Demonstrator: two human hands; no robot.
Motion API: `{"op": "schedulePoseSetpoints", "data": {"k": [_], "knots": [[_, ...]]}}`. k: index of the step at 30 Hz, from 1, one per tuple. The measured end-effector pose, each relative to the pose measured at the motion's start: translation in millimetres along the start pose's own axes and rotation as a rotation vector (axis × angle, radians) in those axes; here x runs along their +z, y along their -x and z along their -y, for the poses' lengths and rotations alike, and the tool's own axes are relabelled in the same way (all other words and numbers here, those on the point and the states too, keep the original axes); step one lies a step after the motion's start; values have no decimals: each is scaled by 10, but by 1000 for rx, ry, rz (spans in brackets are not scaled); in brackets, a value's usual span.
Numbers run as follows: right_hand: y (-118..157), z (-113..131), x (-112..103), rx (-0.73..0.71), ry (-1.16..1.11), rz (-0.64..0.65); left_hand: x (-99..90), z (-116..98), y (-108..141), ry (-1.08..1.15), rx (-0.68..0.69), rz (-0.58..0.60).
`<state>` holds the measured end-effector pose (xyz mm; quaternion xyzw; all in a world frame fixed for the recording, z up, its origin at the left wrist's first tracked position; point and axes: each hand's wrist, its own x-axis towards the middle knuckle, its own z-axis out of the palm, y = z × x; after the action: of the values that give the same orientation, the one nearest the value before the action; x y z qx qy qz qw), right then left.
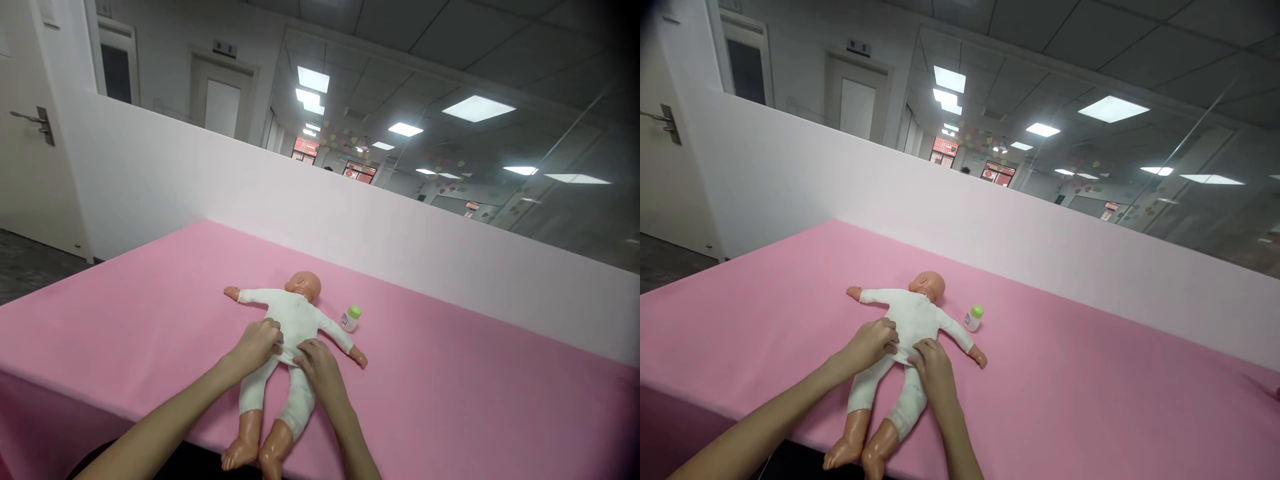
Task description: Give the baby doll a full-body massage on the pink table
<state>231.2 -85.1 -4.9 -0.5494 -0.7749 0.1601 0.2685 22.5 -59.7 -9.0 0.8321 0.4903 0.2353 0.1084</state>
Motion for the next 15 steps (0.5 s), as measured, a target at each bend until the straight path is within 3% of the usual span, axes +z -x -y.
{"op": "schedulePoseSetpoints", "data": {"k": [4, 8, 13, 15], "knots": [[-22, -27, 163, -20, 99, -38, 120, -3, -35, -31, -9, 4], [-77, -66, 100, -35, -28, -30, -39, -25, -113, -32, -18, 65], [-194, -309, -134, 223, -145, -184, -271, -86, -334, -50, -59, 113], [-256, -433, -161, 318, -170, -149, -277, -131, -467, -114, -90, 81]]}}
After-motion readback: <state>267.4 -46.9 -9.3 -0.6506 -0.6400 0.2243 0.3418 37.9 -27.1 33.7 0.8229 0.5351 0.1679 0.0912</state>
